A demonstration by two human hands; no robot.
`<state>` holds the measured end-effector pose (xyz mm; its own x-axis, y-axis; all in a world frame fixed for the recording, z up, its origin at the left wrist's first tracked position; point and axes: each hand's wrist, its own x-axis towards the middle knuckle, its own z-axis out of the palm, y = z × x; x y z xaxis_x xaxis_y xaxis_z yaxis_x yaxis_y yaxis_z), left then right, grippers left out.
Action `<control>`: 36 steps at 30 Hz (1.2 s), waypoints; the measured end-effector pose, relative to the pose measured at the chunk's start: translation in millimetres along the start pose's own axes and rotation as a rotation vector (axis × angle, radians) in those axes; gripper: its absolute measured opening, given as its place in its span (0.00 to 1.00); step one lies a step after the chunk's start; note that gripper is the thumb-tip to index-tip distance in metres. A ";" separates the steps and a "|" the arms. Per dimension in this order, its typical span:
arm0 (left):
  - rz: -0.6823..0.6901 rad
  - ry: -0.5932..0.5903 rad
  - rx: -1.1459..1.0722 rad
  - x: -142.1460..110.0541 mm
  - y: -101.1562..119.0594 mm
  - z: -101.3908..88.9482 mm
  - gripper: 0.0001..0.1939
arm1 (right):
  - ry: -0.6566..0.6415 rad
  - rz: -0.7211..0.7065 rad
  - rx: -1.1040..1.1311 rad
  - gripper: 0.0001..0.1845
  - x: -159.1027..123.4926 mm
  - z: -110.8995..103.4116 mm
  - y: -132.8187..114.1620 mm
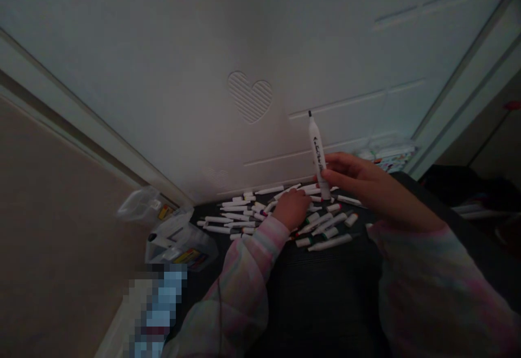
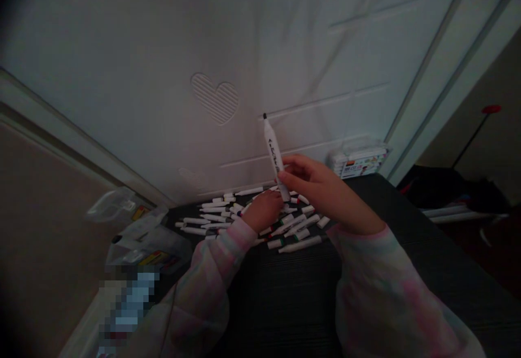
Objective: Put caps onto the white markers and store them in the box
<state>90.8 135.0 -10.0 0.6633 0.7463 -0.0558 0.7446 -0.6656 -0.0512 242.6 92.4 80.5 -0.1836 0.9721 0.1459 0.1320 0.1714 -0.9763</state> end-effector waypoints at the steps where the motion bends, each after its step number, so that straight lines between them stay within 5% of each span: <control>1: -0.008 0.004 -0.006 -2.0 -0.4 -1.5 0.11 | -0.005 0.004 -0.003 0.14 -0.2 0.1 -0.6; 6: -0.124 0.014 -0.029 -26.1 -17.9 -16.3 0.15 | -0.014 -0.006 0.029 0.14 -0.2 0.6 -1.0; 10: -0.341 0.006 -0.015 -64.3 -48.0 -25.9 0.14 | 0.011 0.012 0.002 0.16 -0.2 -0.2 -0.6; 17: -0.612 -0.052 -0.029 -118.4 -66.8 -9.5 0.16 | -0.013 -0.073 0.002 0.11 -1.7 -0.8 0.7; 36: -0.545 -0.065 -0.049 -88.1 -70.2 3.2 0.14 | -0.018 -0.065 -0.012 0.11 -2.4 -0.1 -0.8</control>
<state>-20.1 116.0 -4.6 0.1756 0.9798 -0.0961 0.9826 -0.1804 -0.0435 243.0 89.9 80.9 -0.2100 0.9558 0.2057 0.1310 0.2360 -0.9629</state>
